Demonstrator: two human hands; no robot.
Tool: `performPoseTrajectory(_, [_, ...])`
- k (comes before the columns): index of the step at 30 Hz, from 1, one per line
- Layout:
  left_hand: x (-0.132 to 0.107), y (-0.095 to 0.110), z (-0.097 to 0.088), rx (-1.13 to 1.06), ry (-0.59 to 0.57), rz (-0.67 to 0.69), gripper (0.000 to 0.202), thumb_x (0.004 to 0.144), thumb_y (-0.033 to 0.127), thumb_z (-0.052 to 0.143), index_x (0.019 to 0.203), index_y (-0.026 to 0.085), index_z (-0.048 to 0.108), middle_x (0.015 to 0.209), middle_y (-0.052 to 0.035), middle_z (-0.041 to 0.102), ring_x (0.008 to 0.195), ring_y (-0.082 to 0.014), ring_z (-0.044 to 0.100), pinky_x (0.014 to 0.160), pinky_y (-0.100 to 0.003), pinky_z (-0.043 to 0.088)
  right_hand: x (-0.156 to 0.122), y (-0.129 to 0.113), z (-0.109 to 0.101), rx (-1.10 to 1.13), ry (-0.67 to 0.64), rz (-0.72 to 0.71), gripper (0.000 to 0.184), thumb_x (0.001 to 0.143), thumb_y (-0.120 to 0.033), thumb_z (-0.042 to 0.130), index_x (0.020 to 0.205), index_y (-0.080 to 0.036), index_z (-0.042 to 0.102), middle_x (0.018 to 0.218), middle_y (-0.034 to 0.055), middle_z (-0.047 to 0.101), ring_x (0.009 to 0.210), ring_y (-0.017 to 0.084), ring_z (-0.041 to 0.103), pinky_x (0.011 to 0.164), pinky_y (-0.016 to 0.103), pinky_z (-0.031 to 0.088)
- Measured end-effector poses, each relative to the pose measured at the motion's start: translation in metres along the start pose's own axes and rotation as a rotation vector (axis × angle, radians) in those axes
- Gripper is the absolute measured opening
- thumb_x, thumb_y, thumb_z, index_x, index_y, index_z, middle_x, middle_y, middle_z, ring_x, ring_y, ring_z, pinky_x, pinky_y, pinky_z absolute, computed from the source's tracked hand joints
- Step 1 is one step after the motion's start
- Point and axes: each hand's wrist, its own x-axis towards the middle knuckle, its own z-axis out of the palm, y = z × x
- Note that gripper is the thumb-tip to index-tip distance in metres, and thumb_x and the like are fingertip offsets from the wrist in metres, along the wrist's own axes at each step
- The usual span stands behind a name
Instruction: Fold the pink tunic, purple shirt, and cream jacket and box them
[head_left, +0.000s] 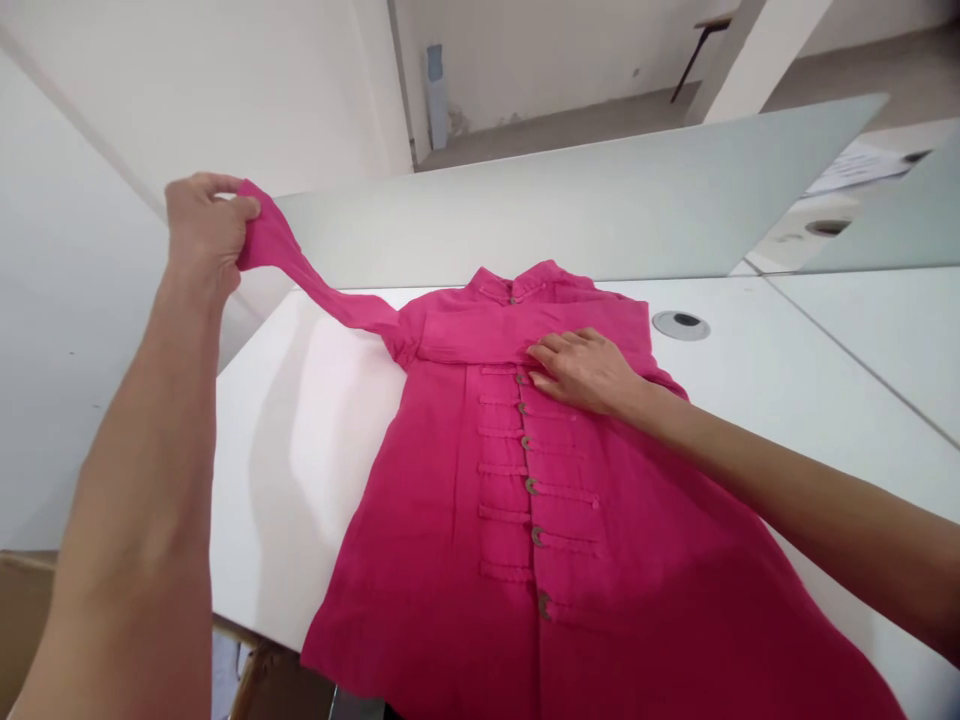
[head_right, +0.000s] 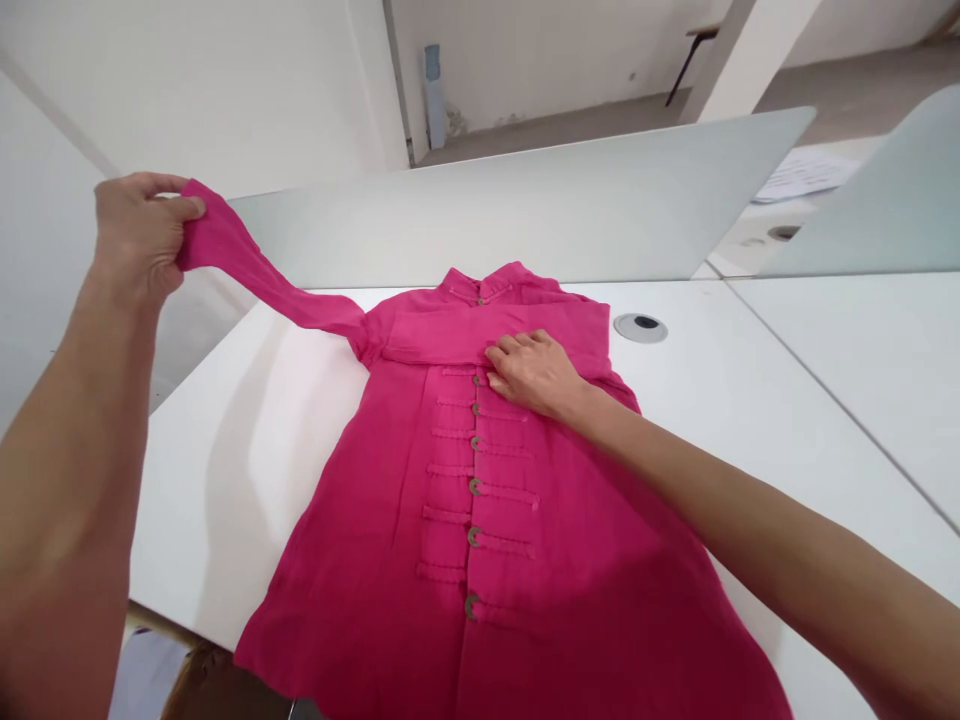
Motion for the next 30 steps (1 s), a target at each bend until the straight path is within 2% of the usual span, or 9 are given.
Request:
performPoseTrajectory(4, [0.005, -0.01, -0.008, 0.062, -0.034, -0.023, 0.028, 0.091, 0.003, 0.068, 0.119, 0.006, 0.064, 0.099, -0.0058, 0.065, 0.086, -0.0161, 0.067, 0.102, -0.063, 0.057, 0.01, -0.012, -0.002, -0.046, -0.04, -0.008, 0.035, 0.105, -0.026, 0.046, 0.126, -0.012, 0.071, 0.129, 0.0167, 0.07, 0.11, 0.029, 0.067, 0.089, 0.038, 0.038])
performPoseTrajectory(7, [0.006, -0.022, -0.011, 0.097, -0.043, -0.023, 0.033, 0.09, -0.002, 0.063, 0.122, 0.004, 0.065, 0.089, -0.0026, 0.06, 0.082, -0.0147, 0.065, 0.103, -0.066, 0.054, 0.01, -0.014, -0.004, -0.079, -0.065, -0.012, 0.036, 0.104, -0.022, 0.044, 0.127, -0.011, 0.069, 0.128, 0.0172, 0.07, 0.109, 0.03, 0.067, 0.087, 0.037, 0.037])
performPoseTrajectory(11, [0.01, -0.039, -0.008, 0.103, -0.096, -0.001, 0.034, 0.09, 0.002, 0.064, 0.124, 0.003, 0.063, 0.083, -0.0005, 0.055, 0.084, -0.0159, 0.063, 0.102, -0.069, 0.054, 0.002, -0.01, -0.008, -0.121, -0.098, 0.047, 0.035, 0.106, -0.023, 0.043, 0.125, -0.01, 0.069, 0.123, 0.0181, 0.07, 0.105, 0.029, 0.067, 0.083, 0.036, 0.036])
performPoseTrajectory(19, [0.001, -0.046, 0.004, 0.113, -0.087, -0.094, 0.032, 0.092, -0.001, 0.059, 0.124, 0.006, 0.063, 0.09, -0.0035, 0.06, 0.075, -0.0128, 0.058, 0.099, -0.058, 0.058, -0.008, 0.001, -0.008, -0.149, -0.163, 0.066, 0.043, 0.102, -0.002, 0.032, 0.114, -0.006, 0.073, 0.111, 0.0217, 0.07, 0.099, 0.027, 0.067, 0.078, 0.035, 0.037])
performPoseTrajectory(23, [0.001, -0.053, 0.006, 0.204, -0.102, -0.076, 0.038, 0.092, 0.002, 0.057, 0.129, 0.007, 0.064, 0.089, -0.0038, 0.062, 0.072, -0.0122, 0.056, 0.092, -0.052, 0.061, -0.012, 0.002, -0.008, -0.138, -0.131, 0.053, 0.039, 0.101, -0.005, 0.038, 0.108, -0.008, 0.075, 0.11, 0.0214, 0.071, 0.099, 0.028, 0.067, 0.082, 0.037, 0.041])
performPoseTrajectory(26, [0.003, -0.063, 0.0, 0.461, -0.148, -0.065, 0.045, 0.091, 0.01, 0.056, 0.136, 0.01, 0.065, 0.101, -0.0085, 0.069, 0.081, -0.0176, 0.063, 0.091, -0.052, 0.061, -0.016, 0.015, -0.012, -0.009, -0.093, 0.148, 0.033, 0.105, -0.029, 0.05, 0.118, -0.013, 0.076, 0.121, 0.0184, 0.072, 0.105, 0.03, 0.067, 0.086, 0.037, 0.045])
performPoseTrajectory(28, [0.003, -0.072, -0.004, 0.814, -0.218, -0.074, 0.046, 0.089, 0.022, 0.062, 0.134, 0.014, 0.068, 0.12, -0.0128, 0.071, 0.103, -0.029, 0.067, 0.101, -0.056, 0.056, -0.02, 0.034, -0.017, 0.127, -0.046, 0.332, 0.041, 0.104, -0.043, 0.055, 0.128, -0.016, 0.074, 0.127, 0.0161, 0.071, 0.106, 0.031, 0.068, 0.082, 0.036, 0.046])
performPoseTrajectory(29, [0.002, -0.077, -0.005, 1.004, -0.247, -0.082, 0.049, 0.088, 0.028, 0.063, 0.135, 0.015, 0.069, 0.135, -0.0161, 0.067, 0.119, -0.0363, 0.064, 0.107, -0.06, 0.051, -0.024, 0.045, -0.019, 0.194, -0.028, 0.437, 0.043, 0.103, -0.046, 0.056, 0.131, -0.017, 0.073, 0.129, 0.0151, 0.072, 0.106, 0.031, 0.068, 0.079, 0.036, 0.046])
performPoseTrajectory(30, [0.001, -0.081, -0.003, 1.161, -0.274, -0.023, 0.051, 0.091, 0.031, 0.058, 0.138, 0.013, 0.067, 0.147, -0.0207, 0.06, 0.131, -0.0412, 0.058, 0.11, -0.061, 0.047, -0.03, 0.056, -0.022, 0.252, -0.019, 0.536, 0.043, 0.103, -0.046, 0.056, 0.131, -0.018, 0.073, 0.128, 0.0141, 0.072, 0.105, 0.03, 0.068, 0.078, 0.036, 0.046])
